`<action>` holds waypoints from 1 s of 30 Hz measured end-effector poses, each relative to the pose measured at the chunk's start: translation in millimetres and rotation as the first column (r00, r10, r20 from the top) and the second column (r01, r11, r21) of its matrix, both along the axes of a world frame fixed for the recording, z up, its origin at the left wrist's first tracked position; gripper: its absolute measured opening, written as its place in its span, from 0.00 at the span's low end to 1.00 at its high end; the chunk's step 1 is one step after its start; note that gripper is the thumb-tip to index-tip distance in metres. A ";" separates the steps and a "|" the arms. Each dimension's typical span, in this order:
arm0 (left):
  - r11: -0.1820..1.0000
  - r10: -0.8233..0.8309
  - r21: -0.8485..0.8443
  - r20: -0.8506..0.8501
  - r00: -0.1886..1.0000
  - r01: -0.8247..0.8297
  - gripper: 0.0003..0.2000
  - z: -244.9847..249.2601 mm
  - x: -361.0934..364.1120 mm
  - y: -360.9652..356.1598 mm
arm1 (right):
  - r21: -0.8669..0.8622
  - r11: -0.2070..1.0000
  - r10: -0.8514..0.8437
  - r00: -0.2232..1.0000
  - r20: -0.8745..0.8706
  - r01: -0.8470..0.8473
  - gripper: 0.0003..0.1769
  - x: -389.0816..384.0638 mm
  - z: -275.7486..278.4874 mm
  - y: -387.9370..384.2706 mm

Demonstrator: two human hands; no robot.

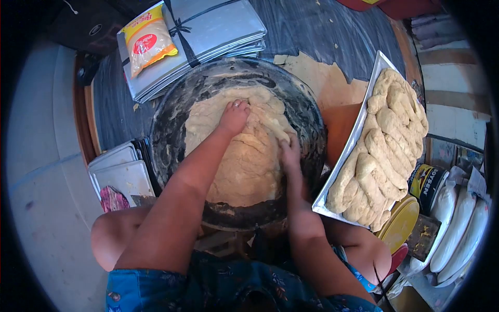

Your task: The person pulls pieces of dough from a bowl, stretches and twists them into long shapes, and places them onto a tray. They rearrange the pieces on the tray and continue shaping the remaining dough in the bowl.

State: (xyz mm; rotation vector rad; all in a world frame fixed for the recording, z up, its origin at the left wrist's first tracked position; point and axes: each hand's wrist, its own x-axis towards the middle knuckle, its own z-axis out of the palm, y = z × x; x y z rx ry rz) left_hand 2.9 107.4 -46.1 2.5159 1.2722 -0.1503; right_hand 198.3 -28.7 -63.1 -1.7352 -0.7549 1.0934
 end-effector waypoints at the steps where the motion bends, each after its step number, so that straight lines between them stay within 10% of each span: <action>1: 0.999 -0.038 0.037 0.042 0.998 0.036 0.14 -4.5 -3.5 -2.5 | -0.072 0.991 0.127 0.961 0.244 -0.113 0.15 -6.8 8.2 2.2; 6: 0.994 -0.095 -0.034 0.144 0.985 0.101 0.14 -3.7 -11.0 4.9 | 0.052 0.971 0.231 0.972 0.049 -0.234 0.14 -62.8 47.7 15.1; 10: 0.882 0.382 -0.423 0.384 0.841 -0.208 0.13 15.5 -36.1 13.7 | 0.117 0.993 0.004 0.987 -0.158 0.014 0.09 -68.8 75.1 19.0; 12: 0.719 0.669 -0.619 0.493 0.556 -0.315 0.12 9.0 -65.5 9.9 | 0.065 0.983 -0.156 0.963 -0.221 0.174 0.08 -60.8 94.2 23.3; 14: 0.364 0.845 -0.885 0.445 -0.296 -0.291 0.11 11.5 -95.7 9.7 | 0.080 0.959 -0.250 0.945 -0.209 0.272 0.07 -47.3 97.4 24.0; 16: 0.417 0.643 -0.909 0.282 -0.711 0.017 0.12 56.2 -122.4 1.9 | 0.168 0.939 -0.282 0.951 -0.130 0.301 0.06 -38.6 83.9 21.1; 20: 0.512 0.544 -0.854 0.405 -0.735 -0.092 0.12 113.0 -166.1 -8.6 | 0.266 0.922 -0.232 0.952 -0.201 0.281 0.03 -54.4 106.2 14.3; 24: 0.641 0.535 -0.754 0.570 -0.624 -0.139 0.10 226.4 -160.9 -23.0 | 0.253 0.967 -0.021 0.991 0.129 -0.013 0.11 -51.2 124.4 11.8; 27: 0.701 0.536 -0.702 0.637 -0.554 -0.130 0.07 309.7 -147.1 -53.1 | -0.342 0.867 0.493 0.727 0.478 -0.363 0.25 -61.7 188.7 10.3; 30: 0.772 0.535 -0.630 0.710 -0.458 -0.076 0.07 368.5 -139.3 -86.5 | -0.247 0.909 0.411 0.612 0.676 -0.337 0.37 -91.4 177.9 -2.7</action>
